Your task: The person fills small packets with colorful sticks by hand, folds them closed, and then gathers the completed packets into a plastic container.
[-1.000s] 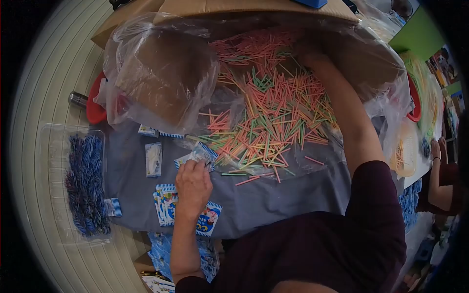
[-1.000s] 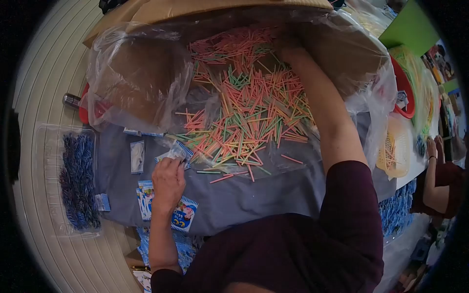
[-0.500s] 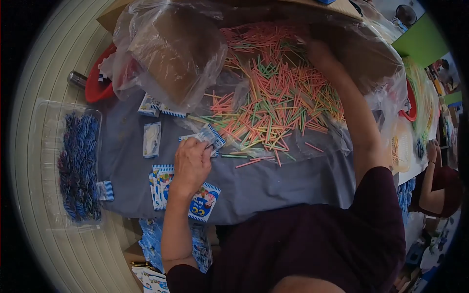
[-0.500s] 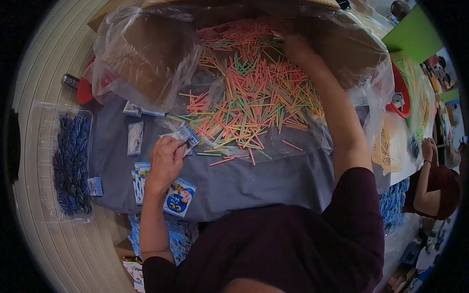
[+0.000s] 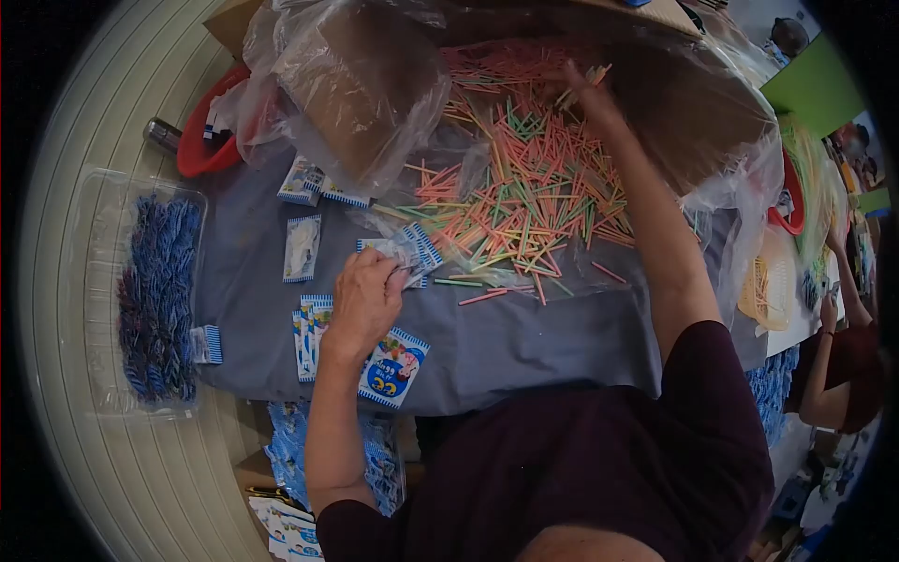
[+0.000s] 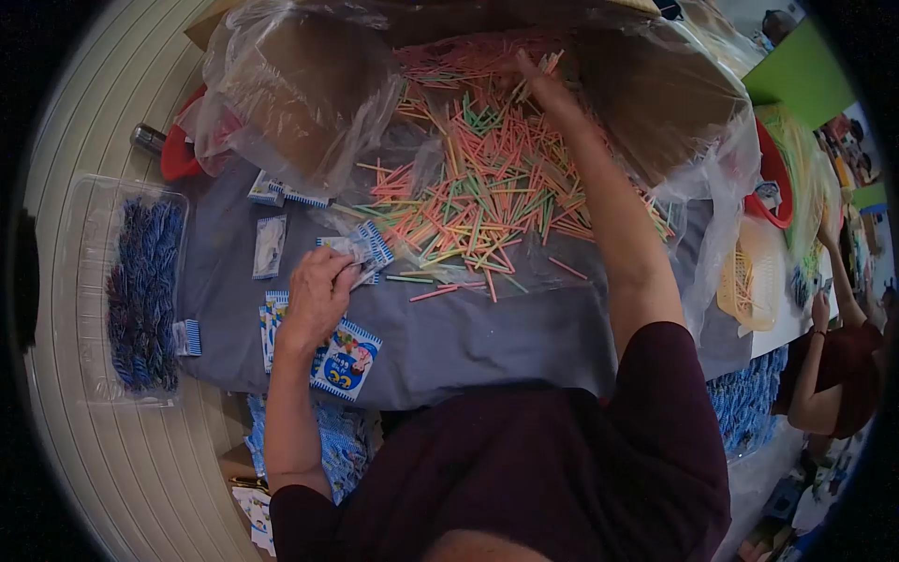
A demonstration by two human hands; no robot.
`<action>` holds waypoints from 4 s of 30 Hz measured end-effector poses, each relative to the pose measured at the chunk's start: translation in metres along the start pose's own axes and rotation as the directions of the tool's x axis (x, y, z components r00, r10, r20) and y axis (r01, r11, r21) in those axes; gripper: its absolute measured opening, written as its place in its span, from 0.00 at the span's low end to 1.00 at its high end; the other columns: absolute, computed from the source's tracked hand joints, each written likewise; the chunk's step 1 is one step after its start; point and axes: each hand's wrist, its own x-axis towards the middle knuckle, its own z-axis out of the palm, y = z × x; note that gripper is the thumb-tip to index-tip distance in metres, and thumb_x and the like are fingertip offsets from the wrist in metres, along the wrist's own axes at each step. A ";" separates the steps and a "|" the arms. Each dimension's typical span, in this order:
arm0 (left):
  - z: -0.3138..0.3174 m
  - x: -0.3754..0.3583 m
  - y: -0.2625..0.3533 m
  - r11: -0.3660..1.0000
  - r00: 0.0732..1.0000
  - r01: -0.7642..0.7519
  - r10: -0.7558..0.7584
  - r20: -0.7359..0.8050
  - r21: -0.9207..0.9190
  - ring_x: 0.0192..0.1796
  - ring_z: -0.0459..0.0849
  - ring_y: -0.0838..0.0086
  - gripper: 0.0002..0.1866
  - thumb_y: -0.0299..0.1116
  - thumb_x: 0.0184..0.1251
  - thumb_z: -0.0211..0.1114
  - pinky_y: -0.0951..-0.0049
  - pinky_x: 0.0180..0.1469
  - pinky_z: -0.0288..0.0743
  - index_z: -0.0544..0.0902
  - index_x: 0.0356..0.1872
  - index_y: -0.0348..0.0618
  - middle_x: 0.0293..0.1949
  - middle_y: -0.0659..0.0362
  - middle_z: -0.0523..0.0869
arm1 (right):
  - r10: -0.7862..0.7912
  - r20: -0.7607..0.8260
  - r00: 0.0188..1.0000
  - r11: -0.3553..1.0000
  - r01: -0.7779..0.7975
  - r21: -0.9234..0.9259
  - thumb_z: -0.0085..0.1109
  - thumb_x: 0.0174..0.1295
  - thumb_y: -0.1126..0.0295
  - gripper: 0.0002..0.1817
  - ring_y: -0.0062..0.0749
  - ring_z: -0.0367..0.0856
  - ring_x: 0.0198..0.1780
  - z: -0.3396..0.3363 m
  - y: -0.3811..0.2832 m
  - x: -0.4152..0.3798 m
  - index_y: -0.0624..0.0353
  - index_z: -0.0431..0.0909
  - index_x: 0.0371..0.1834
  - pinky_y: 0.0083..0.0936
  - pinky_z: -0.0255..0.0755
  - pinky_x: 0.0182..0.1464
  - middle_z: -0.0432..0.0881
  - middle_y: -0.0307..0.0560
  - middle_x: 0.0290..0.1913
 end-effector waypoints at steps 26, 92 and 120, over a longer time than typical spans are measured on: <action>-0.010 0.000 0.005 0.792 0.957 0.134 -0.259 -0.128 -0.596 0.31 0.83 0.78 0.06 0.18 0.55 0.70 0.78 0.34 0.75 0.87 0.36 0.31 0.32 0.56 0.86 | -0.298 -0.021 0.954 0.741 0.245 0.625 0.51 0.76 0.58 0.19 0.29 0.79 0.33 0.019 -0.052 -0.061 0.63 0.74 0.58 0.28 0.77 0.35 0.70 0.36 0.23; 0.053 0.014 0.103 0.062 0.970 -0.046 -0.237 -0.059 -0.997 0.41 0.82 0.85 0.13 0.27 0.70 0.66 0.84 0.47 0.77 0.83 0.52 0.32 0.40 0.62 0.87 | -0.476 0.449 0.756 0.759 0.611 -0.224 0.62 0.55 0.80 0.11 0.34 0.87 0.35 0.076 -0.105 -0.208 0.62 0.84 0.43 0.29 0.78 0.38 0.87 0.52 0.35; 0.012 -0.095 0.062 0.849 0.764 -0.400 0.101 -0.638 -0.344 0.43 0.86 0.59 0.19 0.18 0.37 0.71 0.63 0.49 0.80 0.86 0.38 0.40 0.37 0.56 0.88 | -0.423 0.374 0.825 0.568 0.563 -0.600 0.59 0.55 0.82 0.15 0.44 0.83 0.35 0.060 -0.087 -0.240 0.60 0.83 0.46 0.30 0.79 0.42 0.85 0.48 0.35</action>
